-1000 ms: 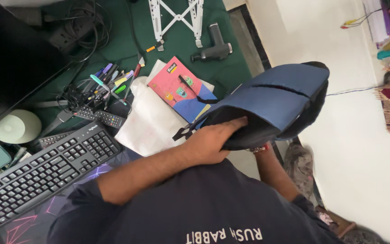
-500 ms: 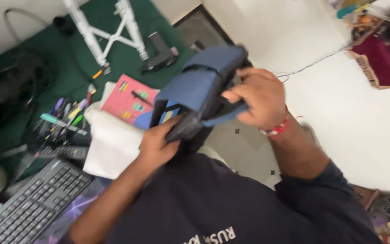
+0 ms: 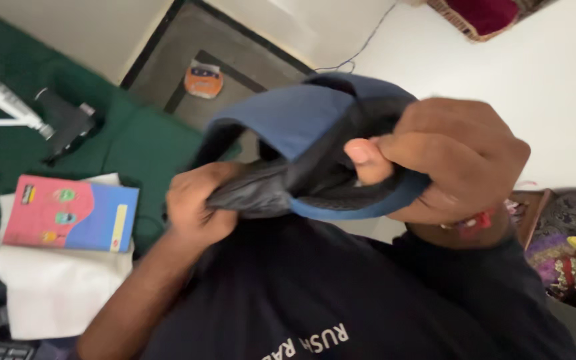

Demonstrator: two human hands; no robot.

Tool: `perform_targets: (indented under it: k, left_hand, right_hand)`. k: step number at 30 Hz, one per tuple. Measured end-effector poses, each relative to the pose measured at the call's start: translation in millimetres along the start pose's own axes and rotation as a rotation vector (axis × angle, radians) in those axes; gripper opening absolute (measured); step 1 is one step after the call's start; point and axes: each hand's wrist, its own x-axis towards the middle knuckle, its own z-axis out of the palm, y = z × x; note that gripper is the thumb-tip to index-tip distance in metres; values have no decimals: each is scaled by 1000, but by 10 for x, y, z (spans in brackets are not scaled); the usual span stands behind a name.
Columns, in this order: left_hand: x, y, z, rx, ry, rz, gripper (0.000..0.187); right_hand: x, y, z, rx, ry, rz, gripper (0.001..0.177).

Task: The person cleans a remote control using a small cloth. They wipe the remote repeatedly, then place it on a shelf. They repeat this process with a second remote control. The person also handles a plastic bag and a backpack during the episode.

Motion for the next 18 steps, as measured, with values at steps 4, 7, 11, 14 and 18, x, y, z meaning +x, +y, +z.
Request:
perform_targets:
  k: [4,7,11,14,18]
  left_hand:
    - [318,-243,782,-145,-189,-64,29]
    - [469,-505,1287,-203,-302,-147,34]
    - [684,-927,1729,-185,-494,-396,43]
    - [744,-1386,1916,-189,-575,-308,43]
    - [491,-2260,1947,-272,-655,-630,28]
  right_hand:
    - [-373,356,-493,-198,-120,153,27]
    - [-686,546,-819,-280,-433,530,26]
    - [-1090,1062,-794,-68,-782,876,15]
    - [-1468,1489,-511,-23,-785,963,19]
    - [-2047,2097,1,-31,-901,1243,20]
